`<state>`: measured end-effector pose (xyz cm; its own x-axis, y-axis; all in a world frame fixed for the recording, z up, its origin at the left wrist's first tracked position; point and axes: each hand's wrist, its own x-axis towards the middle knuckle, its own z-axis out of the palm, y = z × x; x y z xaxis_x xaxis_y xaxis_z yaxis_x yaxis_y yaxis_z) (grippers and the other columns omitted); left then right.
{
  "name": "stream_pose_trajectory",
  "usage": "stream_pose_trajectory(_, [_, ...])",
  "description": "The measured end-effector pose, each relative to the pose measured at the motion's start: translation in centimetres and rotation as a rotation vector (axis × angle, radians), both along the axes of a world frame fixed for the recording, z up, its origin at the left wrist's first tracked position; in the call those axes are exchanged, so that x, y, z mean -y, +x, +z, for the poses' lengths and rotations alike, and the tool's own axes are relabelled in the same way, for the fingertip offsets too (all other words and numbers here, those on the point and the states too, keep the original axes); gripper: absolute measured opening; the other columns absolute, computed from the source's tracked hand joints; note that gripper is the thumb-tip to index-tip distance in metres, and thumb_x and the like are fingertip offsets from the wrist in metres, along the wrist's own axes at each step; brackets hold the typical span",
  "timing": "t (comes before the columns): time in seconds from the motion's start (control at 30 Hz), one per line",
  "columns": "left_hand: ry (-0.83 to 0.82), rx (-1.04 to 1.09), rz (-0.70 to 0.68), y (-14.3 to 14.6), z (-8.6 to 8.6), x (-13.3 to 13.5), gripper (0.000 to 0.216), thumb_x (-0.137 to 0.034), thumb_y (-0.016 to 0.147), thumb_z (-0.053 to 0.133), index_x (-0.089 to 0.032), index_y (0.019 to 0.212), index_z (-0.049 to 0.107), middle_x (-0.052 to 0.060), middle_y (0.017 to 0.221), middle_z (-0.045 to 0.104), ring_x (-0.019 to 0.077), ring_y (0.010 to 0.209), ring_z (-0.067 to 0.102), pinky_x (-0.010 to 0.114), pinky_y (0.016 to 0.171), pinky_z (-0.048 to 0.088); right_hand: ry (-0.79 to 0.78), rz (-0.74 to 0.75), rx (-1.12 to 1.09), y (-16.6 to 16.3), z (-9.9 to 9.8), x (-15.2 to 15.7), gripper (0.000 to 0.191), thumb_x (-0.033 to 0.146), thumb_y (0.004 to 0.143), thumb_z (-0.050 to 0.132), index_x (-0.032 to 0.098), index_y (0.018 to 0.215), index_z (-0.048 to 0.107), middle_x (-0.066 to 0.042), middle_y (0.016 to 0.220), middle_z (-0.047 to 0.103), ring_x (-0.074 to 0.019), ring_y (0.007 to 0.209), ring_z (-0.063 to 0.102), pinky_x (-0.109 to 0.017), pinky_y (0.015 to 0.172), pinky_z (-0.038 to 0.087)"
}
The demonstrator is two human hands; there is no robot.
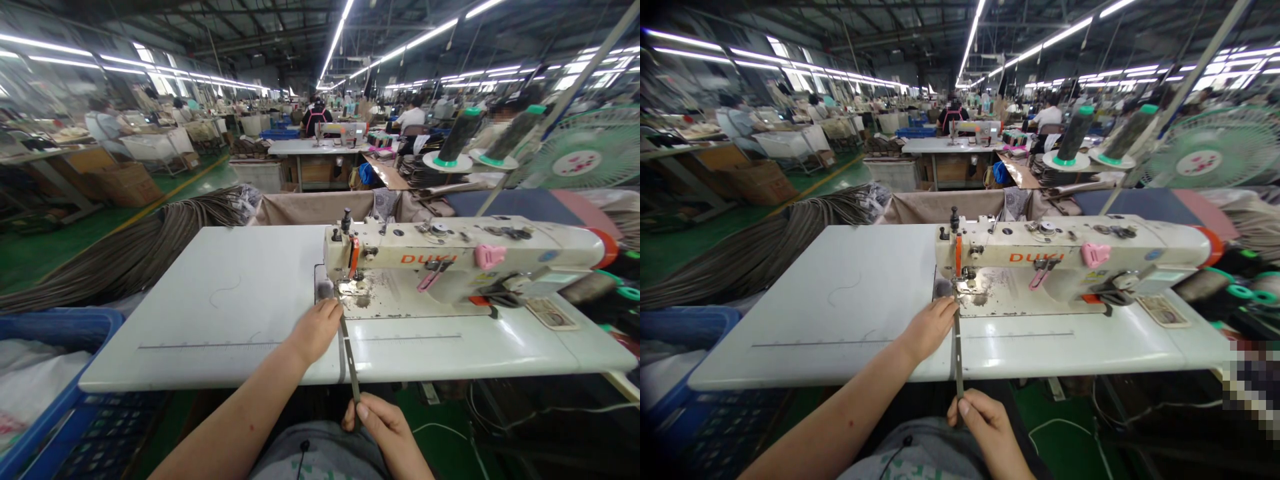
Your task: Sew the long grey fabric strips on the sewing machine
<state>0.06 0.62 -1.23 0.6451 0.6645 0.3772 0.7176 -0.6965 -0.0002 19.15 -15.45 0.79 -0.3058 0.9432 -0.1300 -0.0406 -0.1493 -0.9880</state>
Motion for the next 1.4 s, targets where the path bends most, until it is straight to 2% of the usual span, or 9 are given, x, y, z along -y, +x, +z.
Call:
stream_pose_trajectory(0.33, [-0.006,0.046,0.024,0.0,0.6,0.3,0.024,-0.013,0.100,0.052,-0.015,0.123,0.058,0.013,0.127,0.065,0.0243,0.125,0.062,0.040,0.115,0.049,0.037,0.027,0.016,-0.1,-0.4,0.1,0.051,0.060,0.099,0.058,0.018,0.074,0.074,-0.006,0.076,0.067,-0.0225,0.077,0.062,-0.034,0.077,0.046])
stream_pose_trajectory(0.53, [-0.022,0.043,0.019,0.0,0.3,0.1,0.022,-0.013,0.100,0.051,-0.016,0.121,0.058,0.013,0.127,0.065,0.0246,0.125,0.062,0.040,0.116,0.048,0.056,0.019,0.024,0.0,-0.4,0.1,0.052,0.060,0.099,0.058,0.019,0.072,0.073,-0.005,0.074,0.065,-0.0223,0.075,0.061,-0.034,0.076,0.044])
stream_pose_trajectory(0.7, [-0.036,0.057,0.031,0.1,-0.1,0.0,0.032,-0.011,0.100,0.049,-0.012,0.131,0.053,0.014,0.135,0.061,0.0257,0.131,0.058,0.040,0.119,0.046,0.051,0.026,0.032,0.1,-0.5,-0.1,0.051,0.059,0.099,0.058,0.019,0.071,0.073,-0.005,0.074,0.064,-0.0218,0.074,0.060,-0.034,0.075,0.044])
stream_pose_trajectory(0.87, [-0.076,0.101,0.041,0.1,-0.3,-0.4,0.036,-0.016,0.101,0.049,-0.015,0.137,0.048,0.014,0.141,0.058,0.0258,0.138,0.054,0.042,0.119,0.046,0.056,0.031,0.034,0.1,-1.0,-0.1,0.051,0.059,0.099,0.058,0.019,0.072,0.073,-0.005,0.073,0.063,-0.0209,0.072,0.059,-0.033,0.072,0.043])
stream_pose_trajectory(1.17, [0.011,0.054,-0.001,-0.1,0.1,0.1,0.023,-0.014,0.103,0.045,-0.017,0.122,0.057,0.013,0.126,0.065,0.0243,0.125,0.062,0.041,0.113,0.051,0.137,0.084,0.018,0.2,-1.6,0.0,0.046,0.057,0.097,0.063,0.019,0.072,0.071,-0.004,0.075,0.062,-0.0198,0.073,0.059,-0.032,0.072,0.044])
stream_pose_trajectory(1.4, [0.002,0.039,-0.004,0.0,0.4,0.1,0.020,-0.012,0.100,0.049,-0.017,0.118,0.058,0.012,0.123,0.065,0.0242,0.122,0.063,0.040,0.113,0.051,0.177,0.026,0.046,-0.2,-1.4,-0.1,0.038,0.054,0.094,0.068,0.022,0.074,0.068,-0.006,0.086,0.062,-0.0237,0.086,0.062,-0.035,0.080,0.050])
